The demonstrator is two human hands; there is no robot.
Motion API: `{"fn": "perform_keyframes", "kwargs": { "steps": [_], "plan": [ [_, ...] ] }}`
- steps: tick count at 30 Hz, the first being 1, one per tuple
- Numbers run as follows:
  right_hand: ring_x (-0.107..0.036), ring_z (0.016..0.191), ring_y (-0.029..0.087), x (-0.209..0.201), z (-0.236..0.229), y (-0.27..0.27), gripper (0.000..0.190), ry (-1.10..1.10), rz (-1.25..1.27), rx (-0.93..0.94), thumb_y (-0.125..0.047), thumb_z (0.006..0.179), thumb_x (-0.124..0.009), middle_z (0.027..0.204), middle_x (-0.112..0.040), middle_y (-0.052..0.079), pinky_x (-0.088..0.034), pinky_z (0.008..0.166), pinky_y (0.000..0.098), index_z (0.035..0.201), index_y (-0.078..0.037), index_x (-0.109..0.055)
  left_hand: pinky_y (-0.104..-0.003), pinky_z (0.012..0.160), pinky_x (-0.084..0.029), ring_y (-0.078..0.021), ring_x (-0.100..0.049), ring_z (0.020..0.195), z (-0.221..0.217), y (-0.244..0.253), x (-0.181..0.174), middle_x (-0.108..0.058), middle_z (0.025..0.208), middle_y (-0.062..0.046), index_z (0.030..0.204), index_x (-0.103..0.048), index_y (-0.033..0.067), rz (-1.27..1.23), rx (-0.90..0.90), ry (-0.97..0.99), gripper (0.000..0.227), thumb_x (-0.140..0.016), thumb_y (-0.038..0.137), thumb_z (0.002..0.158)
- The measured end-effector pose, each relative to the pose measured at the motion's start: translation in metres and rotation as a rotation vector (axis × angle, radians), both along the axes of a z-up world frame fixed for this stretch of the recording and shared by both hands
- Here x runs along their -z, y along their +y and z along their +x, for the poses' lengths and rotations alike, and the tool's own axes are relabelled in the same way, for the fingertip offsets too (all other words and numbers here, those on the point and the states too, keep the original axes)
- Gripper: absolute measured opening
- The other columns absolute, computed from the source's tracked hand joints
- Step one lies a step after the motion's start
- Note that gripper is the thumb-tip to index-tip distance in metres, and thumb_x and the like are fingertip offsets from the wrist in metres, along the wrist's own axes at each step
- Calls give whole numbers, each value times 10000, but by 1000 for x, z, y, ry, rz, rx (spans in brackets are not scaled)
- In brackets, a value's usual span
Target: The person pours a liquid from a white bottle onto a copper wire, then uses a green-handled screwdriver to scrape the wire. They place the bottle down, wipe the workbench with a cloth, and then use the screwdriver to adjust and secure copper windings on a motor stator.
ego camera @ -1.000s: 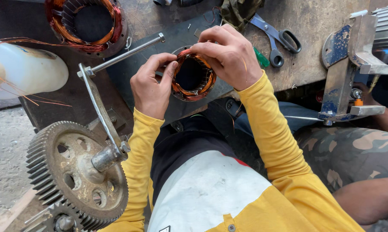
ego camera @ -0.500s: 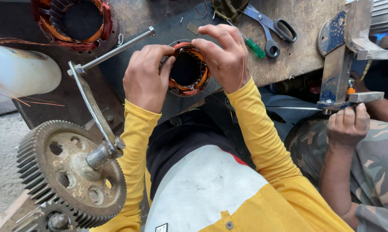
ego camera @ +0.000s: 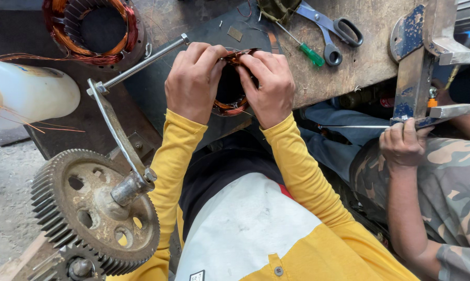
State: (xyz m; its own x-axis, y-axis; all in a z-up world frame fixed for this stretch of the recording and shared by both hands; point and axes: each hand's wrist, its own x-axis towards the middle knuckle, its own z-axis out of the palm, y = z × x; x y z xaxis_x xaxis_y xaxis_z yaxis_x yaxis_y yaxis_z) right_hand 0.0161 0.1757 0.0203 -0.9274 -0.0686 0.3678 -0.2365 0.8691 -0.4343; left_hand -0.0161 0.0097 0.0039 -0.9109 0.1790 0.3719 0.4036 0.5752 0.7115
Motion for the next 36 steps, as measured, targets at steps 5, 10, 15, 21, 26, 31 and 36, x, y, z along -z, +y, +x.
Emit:
{"fn": "perform_keyframes", "kwargs": {
  "steps": [5, 10, 15, 21, 26, 31, 36],
  "plan": [
    [-666, 994, 229, 6, 0, 14, 189, 20, -194, 2, -61, 986, -767, 1129, -694, 72, -569, 860, 339, 1169, -74, -725, -376, 829, -550, -265, -674, 987, -6, -3, -2, -680, 1066, -36, 1077, -704, 117, 66, 40, -24, 117, -759, 90, 976],
    [-679, 980, 178, -7, -17, 45, 229, -27, -336, -72, -91, 1047, -746, 1203, -688, 89, -584, 764, 289, 1269, -55, -705, -379, 822, -546, -265, -673, 957, -8, -3, -2, -686, 1043, -38, 1031, -714, 106, 61, 35, -59, 98, -778, 103, 957],
    [-722, 970, 169, -10, -31, 48, 208, -232, -205, -320, -140, 1047, -775, 1155, -727, 64, -575, 765, 281, 1235, -66, -725, -379, 834, -544, -269, -658, 976, -4, 2, 1, -663, 1059, -45, 1052, -688, 100, 41, 8, -31, 135, -779, 85, 953],
    [-705, 934, 191, -8, -22, 38, 229, -311, -343, -222, -139, 950, -818, 1114, -690, 76, -568, 734, 288, 1135, -54, -713, -395, 850, -529, -290, -614, 984, 0, 10, 0, -609, 1100, -80, 1111, -631, 59, -30, -13, -9, 204, -753, 36, 949],
    [-657, 967, 213, 2, -26, 32, 256, -174, -229, -236, -63, 877, -832, 1098, -678, 66, -555, 814, 328, 1092, -54, -693, -391, 854, -522, -291, -612, 974, 2, 11, 2, -617, 1120, -88, 1120, -632, 53, -32, -16, -8, 207, -746, 23, 949],
    [-665, 959, 208, 5, -29, 32, 208, -183, -285, -250, -30, 890, -818, 1073, -698, 55, -530, 747, 314, 1060, -68, -703, -395, 881, -522, -291, -628, 985, 5, 15, 8, -641, 1085, -75, 1088, -626, 66, 80, -89, -1, 189, -742, 7, 951],
    [-674, 978, 207, 3, -32, 36, 192, -246, -310, -277, -48, 912, -810, 1107, -704, 49, -551, 724, 289, 1076, -77, -713, -398, 890, -524, -295, -643, 993, 8, 17, 12, -655, 1078, -85, 1085, -633, 65, 123, -132, -17, 182, -741, 9, 950]
  ]
}}
